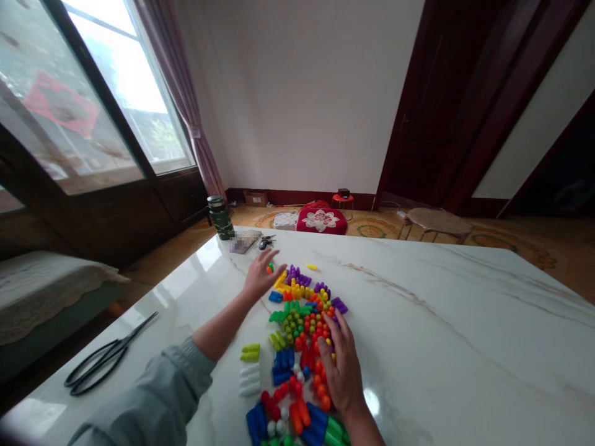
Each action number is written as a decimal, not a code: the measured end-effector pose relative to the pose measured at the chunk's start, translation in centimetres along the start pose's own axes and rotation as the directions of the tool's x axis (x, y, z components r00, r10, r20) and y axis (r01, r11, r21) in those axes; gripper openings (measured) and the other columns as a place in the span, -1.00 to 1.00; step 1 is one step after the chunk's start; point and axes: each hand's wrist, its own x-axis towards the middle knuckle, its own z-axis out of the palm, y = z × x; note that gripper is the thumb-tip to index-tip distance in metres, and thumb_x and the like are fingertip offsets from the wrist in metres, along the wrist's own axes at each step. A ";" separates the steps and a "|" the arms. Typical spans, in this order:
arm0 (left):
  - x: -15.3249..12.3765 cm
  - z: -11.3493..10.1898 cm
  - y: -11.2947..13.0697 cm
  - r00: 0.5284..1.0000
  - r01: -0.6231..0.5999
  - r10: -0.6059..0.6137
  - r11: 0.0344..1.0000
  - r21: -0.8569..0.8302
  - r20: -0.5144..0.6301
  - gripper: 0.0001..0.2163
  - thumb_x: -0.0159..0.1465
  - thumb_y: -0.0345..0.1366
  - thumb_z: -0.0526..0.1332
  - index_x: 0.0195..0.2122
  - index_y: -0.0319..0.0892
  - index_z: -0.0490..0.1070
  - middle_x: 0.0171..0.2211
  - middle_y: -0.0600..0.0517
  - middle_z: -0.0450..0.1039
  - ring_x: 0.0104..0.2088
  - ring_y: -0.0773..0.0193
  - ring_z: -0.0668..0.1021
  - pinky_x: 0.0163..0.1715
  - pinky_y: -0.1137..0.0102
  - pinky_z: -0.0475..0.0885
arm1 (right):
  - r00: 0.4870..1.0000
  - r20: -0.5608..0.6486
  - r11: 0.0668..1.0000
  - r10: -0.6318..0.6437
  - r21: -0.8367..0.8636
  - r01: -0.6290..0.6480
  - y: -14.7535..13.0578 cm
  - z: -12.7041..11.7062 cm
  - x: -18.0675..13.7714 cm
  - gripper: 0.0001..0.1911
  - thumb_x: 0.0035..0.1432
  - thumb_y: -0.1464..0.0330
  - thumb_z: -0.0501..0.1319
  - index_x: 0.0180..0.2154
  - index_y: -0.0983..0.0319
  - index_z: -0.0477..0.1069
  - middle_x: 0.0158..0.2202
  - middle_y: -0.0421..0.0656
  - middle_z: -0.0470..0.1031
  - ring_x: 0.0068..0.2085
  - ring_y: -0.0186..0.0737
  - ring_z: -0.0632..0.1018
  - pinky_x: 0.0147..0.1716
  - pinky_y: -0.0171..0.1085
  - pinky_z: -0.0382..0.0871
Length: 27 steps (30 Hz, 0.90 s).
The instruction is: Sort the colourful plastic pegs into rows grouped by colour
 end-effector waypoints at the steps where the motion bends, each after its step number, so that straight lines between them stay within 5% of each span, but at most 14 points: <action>1: 1.7 0.1 -1.6 0.991 0.132 -0.133 0.988 0.077 0.005 -0.44 0.24 0.06 0.18 0.21 -0.07 0.28 0.29 -0.12 0.16 0.30 -0.05 0.18 0.27 0.06 0.07 | 1.000 0.010 1.000 -0.007 -0.003 0.007 0.0 0.0 0.0 -0.48 0.33 0.12 -0.03 0.26 0.10 0.19 0.37 -0.13 0.01 0.35 -0.07 0.12 0.29 -0.02 0.11; 3: 4.2 0.8 -4.3 0.963 0.237 -0.248 0.965 0.108 0.107 -0.42 0.23 0.10 0.15 0.20 -0.07 0.29 0.29 -0.15 0.15 0.32 -0.16 0.10 0.25 -0.09 0.01 | 1.000 0.024 1.000 -0.018 -0.011 0.018 0.0 -0.1 -0.1 -0.48 0.33 0.13 -0.02 0.27 0.08 0.15 0.37 -0.14 0.02 0.34 -0.07 0.13 0.29 -0.02 0.13; 7: 5.0 3.6 -5.9 0.958 0.120 -0.112 0.993 -0.016 0.265 -0.50 0.24 0.12 0.12 0.10 -0.03 0.42 0.20 -0.06 0.32 0.22 0.00 0.32 0.25 0.10 0.13 | 0.999 0.043 1.000 -0.004 -0.023 0.005 -0.2 -0.3 -0.1 -0.46 0.34 0.14 -0.02 0.30 0.07 0.10 0.38 -0.15 0.01 0.35 -0.09 0.12 0.30 -0.02 0.11; 12: 2.8 5.7 -2.8 0.900 -0.062 0.183 0.952 -0.299 0.395 -0.57 0.17 0.13 0.20 -0.13 -0.06 0.58 0.03 0.00 0.49 0.08 0.11 0.47 0.17 0.33 0.28 | 0.998 0.059 1.000 -0.007 0.009 0.007 -0.5 -0.4 -0.1 -0.47 0.34 0.14 -0.03 0.29 0.08 0.10 0.38 -0.12 0.00 0.35 -0.08 0.11 0.31 0.03 0.06; 18: -0.3 4.3 1.7 0.865 -0.044 0.279 0.870 -0.491 0.416 -0.49 0.26 0.09 0.11 0.00 -0.22 0.50 -0.06 -0.07 0.57 -0.08 0.12 0.58 -0.06 0.29 0.49 | 1.000 0.008 0.999 0.002 0.052 -0.003 -0.1 0.1 0.2 -0.49 0.33 0.12 -0.01 0.25 0.09 0.16 0.36 -0.10 0.04 0.35 -0.08 0.12 0.31 0.04 0.05; 24: -9.0 -1.1 5.8 0.892 -0.172 0.318 0.897 -0.407 0.322 -0.49 0.20 0.09 0.21 0.08 -0.10 0.45 0.11 -0.12 0.43 0.12 0.02 0.45 0.17 0.13 0.32 | 0.999 -0.026 0.995 0.029 0.098 -0.026 0.0 0.2 0.6 -0.47 0.31 0.06 -0.03 0.19 0.16 0.24 0.32 -0.04 0.13 0.32 -0.08 0.17 0.31 0.02 0.04; 27: -16.1 -3.0 5.8 0.930 -0.118 0.150 0.987 -0.111 0.337 -0.08 -0.11 0.18 0.40 0.28 0.02 0.19 0.32 -0.18 0.09 0.31 -0.31 0.11 0.22 -0.20 0.07 | 0.999 -0.027 0.993 0.019 0.118 -0.016 0.1 0.2 0.7 -0.43 0.29 0.03 -0.03 0.18 0.21 0.23 0.29 -0.01 0.17 0.31 -0.09 0.20 0.30 -0.02 0.07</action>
